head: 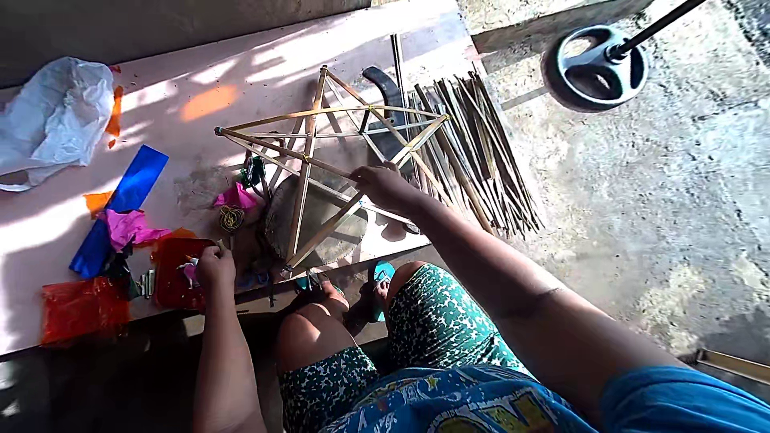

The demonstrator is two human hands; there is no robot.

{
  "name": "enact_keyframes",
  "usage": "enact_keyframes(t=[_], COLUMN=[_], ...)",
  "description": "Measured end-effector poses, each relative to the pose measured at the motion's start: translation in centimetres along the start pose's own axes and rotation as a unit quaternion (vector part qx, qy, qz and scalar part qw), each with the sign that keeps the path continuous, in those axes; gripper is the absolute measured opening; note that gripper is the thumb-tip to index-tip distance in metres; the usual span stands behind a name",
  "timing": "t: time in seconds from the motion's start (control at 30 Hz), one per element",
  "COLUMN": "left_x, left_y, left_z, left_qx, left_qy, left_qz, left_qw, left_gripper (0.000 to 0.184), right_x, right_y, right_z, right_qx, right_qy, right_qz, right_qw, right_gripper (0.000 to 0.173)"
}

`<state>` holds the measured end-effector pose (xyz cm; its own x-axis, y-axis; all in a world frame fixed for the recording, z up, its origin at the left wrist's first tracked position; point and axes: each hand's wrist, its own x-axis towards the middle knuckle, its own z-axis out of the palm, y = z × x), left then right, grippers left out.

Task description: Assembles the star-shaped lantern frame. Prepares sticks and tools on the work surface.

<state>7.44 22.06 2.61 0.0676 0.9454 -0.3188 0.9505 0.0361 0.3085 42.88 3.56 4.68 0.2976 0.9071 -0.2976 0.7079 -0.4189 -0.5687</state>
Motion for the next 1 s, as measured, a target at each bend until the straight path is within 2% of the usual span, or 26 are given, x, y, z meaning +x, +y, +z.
enact_keyframes(t=[0.1, 0.23, 0.3, 0.37, 0.47, 0.63, 0.73, 1.0], left_x=[-2.3, -5.4, -7.2, -8.2, -8.0, -5.9, -4.7, -1.2], left_y=[0.6, 2.4, 3.8, 4.8, 4.8, 5.3, 6.3, 8.1], left_z=[-1.8, -3.4, -4.2, -4.5, -3.8, -0.8, 0.9, 3.5], left_qx=[-0.140, -0.347, -0.400, -0.420, -0.404, -0.351, -0.348, -0.350], left_qy=[0.084, 0.175, 0.192, 0.198, 0.152, 0.038, -0.018, -0.093], left_qz=[0.055, 0.170, 0.218, 0.239, 0.233, 0.177, 0.189, 0.212], left_qw=[0.985, 0.905, 0.869, 0.853, 0.872, 0.919, 0.918, 0.908], left_gripper=[0.029, 0.025, 0.024, 0.023, 0.023, 0.019, 0.022, 0.023], right_x=[-0.4, -1.6, -1.9, -2.1, -2.5, -2.6, -1.9, -1.3], right_y=[-0.5, -2.2, -3.0, -3.7, -4.0, -3.7, -3.4, -4.1], right_z=[0.8, 2.3, 3.2, 3.5, 3.4, 2.7, 2.7, 2.8], right_qx=[0.051, 0.110, 0.115, 0.100, 0.082, 0.085, 0.080, 0.037], right_qy=[0.029, 0.059, 0.064, 0.061, 0.040, 0.004, -0.027, -0.097], right_qz=[-0.003, -0.028, -0.030, -0.038, -0.069, -0.086, -0.086, -0.065], right_qw=[0.998, 0.992, 0.991, 0.992, 0.993, 0.993, 0.993, 0.993], right_gripper=[0.030, 0.030, 0.029, 0.028, 0.030, 0.029, 0.030, 0.030])
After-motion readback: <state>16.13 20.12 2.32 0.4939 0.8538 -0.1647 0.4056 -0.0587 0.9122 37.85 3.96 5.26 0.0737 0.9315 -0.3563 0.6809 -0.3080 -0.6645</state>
